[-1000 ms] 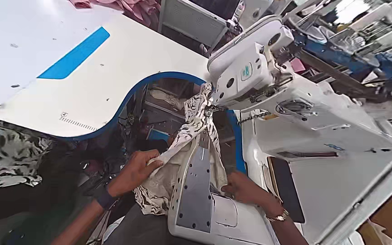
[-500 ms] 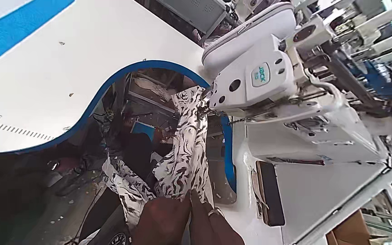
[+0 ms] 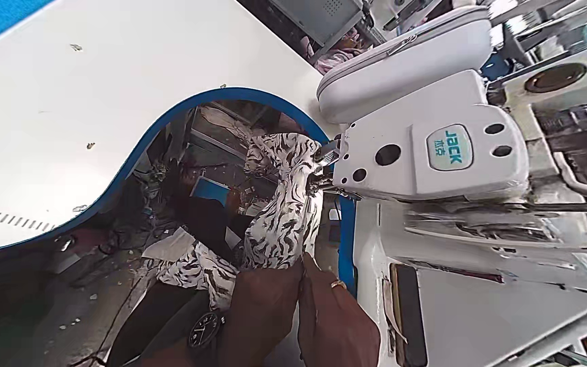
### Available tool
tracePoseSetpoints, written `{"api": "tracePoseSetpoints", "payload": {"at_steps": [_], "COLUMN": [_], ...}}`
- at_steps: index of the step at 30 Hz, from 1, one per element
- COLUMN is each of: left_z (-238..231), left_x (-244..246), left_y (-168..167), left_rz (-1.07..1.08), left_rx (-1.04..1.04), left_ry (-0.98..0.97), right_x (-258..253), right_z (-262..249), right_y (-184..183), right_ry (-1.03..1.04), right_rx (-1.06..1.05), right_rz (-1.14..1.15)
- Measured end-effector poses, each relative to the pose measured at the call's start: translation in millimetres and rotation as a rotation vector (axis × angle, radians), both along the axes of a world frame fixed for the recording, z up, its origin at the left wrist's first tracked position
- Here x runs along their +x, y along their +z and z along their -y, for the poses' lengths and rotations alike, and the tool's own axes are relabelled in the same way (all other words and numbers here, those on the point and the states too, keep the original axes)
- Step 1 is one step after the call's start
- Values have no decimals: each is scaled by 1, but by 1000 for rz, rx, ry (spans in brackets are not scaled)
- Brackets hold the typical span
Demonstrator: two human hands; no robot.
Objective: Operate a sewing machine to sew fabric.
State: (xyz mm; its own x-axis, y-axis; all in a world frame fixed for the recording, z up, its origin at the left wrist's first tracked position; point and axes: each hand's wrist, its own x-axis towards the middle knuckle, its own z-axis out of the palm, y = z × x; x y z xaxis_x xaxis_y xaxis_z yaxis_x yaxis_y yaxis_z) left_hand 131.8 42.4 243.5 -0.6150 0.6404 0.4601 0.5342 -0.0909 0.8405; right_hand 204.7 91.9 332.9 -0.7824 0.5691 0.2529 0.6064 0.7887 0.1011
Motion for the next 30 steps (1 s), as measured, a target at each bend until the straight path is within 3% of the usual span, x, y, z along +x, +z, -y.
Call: {"api": "tracePoseSetpoints", "payload": {"at_steps": [4,7,11,14,16,19,22,25,28,30], "left_z": [-19,-29,8,26,22,18,6,-11,-25,-27], "left_x": [-18,-24,-41,-74,-84,-50,-63,-80,-83,-73], "left_y": [-4,-2,-4,-32,-21,13,15,-4,-13,-14], "left_rz": [208,352,464,361,179,-52,126,385,498,494], "left_rx": [28,48,-115,-135,-82,-68,-170,-96,1,42], "left_ry": [-171,-192,-220,-268,-344,-505,-767,-972,-974,-839], "right_x": [-14,-20,39,93,90,55,28,21,11,8], "right_z": [-23,-36,-32,-50,-46,-7,-1,-8,-15,-18], "right_y": [-13,-14,-7,-30,-1,40,19,14,14,9], "right_ry": [37,11,-131,-102,127,325,388,361,303,250], "right_rx": [45,-68,-419,-696,-598,-465,-357,-304,-247,-223], "right_rz": [-85,-121,89,167,129,144,195,245,239,209]}}
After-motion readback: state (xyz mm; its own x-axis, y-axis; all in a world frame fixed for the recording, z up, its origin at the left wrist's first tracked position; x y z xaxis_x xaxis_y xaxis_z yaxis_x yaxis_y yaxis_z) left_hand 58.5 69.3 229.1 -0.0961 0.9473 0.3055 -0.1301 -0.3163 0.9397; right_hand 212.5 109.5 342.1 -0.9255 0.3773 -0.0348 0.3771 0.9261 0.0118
